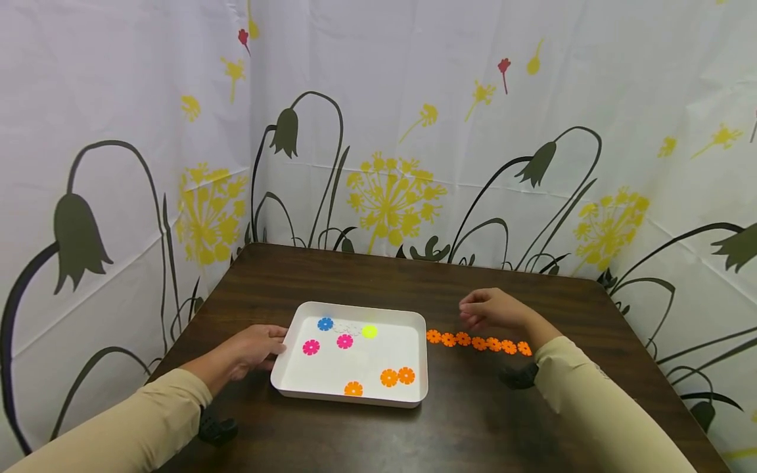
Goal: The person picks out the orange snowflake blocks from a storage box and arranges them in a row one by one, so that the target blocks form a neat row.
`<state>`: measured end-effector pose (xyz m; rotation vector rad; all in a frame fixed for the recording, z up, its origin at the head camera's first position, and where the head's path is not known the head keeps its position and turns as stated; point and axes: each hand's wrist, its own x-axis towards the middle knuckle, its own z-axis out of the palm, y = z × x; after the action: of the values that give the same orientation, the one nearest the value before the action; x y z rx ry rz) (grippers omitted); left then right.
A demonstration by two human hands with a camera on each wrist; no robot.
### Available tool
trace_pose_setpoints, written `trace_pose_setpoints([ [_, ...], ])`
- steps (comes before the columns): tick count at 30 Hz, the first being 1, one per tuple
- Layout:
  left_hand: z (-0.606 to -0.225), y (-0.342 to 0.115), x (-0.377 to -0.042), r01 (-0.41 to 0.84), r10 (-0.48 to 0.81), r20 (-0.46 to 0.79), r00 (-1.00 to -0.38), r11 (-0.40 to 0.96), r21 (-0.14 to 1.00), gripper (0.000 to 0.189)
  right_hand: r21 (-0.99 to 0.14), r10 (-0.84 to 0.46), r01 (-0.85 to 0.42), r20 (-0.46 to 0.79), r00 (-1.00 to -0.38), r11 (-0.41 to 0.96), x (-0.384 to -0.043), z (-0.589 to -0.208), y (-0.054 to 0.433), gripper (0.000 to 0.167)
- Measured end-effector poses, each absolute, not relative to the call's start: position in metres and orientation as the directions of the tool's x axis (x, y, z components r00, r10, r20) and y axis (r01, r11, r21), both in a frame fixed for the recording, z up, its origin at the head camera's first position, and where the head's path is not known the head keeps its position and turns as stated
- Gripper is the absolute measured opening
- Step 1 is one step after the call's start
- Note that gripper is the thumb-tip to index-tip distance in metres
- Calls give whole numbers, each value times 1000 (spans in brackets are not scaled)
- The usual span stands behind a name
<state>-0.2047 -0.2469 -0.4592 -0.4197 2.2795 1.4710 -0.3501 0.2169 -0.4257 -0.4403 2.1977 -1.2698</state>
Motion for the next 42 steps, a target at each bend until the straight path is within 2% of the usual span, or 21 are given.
trace_pose_setpoints([
  [3,-458,-246,-205,-450,-38,-477,-878,403,797,48,-889,-592,23,-323,-739,457,-344,-422,181,34],
  [8,-458,-244,-206,-449,-31,-477,-879,396,801,47,-864,-636,-3,-368,-678,503,-333,-423,133,31],
  [13,-459,-244,-206,-442,-21,-471,-882,383,811,45,-847,-673,-19,-409,-616,532,-322,-430,103,35],
  [16,-459,-245,-205,-439,-21,-468,-884,385,812,46,-826,-674,-40,-429,-602,562,-317,-435,92,32],
  [19,-459,-245,-205,-447,-35,-471,-882,383,809,46,-753,-649,-141,-438,-622,643,-312,-439,85,24],
  [22,-459,-245,-205,-446,-27,-472,-881,382,809,47,-608,-626,-302,-436,-646,735,-305,-442,78,19],
  [25,-459,-246,-205,-450,-28,-477,-878,383,807,46,-404,-614,-466,-435,-659,787,-295,-446,72,26],
  [28,-460,-246,-205,-454,-33,-480,-877,387,803,44,-215,-619,-590,-419,-664,778,-283,-450,66,37],
  [31,-460,-247,-205,-451,-31,-477,-878,388,804,44,-111,-623,-641,-404,-670,760,-274,-454,62,41],
  [34,-460,-247,-205,-451,-31,-477,-878,387,805,44,-73,-628,-660,-401,-667,748,-271,-456,60,40],
  [37,-460,-247,-204,-450,-31,-477,-879,389,804,45,-81,-627,-658,-409,-663,749,-271,-456,60,35],
  [42,-461,-247,-204,-450,-40,-475,-879,396,800,45,-139,-687,-704,-411,-599,697,-277,-455,66,21],
])
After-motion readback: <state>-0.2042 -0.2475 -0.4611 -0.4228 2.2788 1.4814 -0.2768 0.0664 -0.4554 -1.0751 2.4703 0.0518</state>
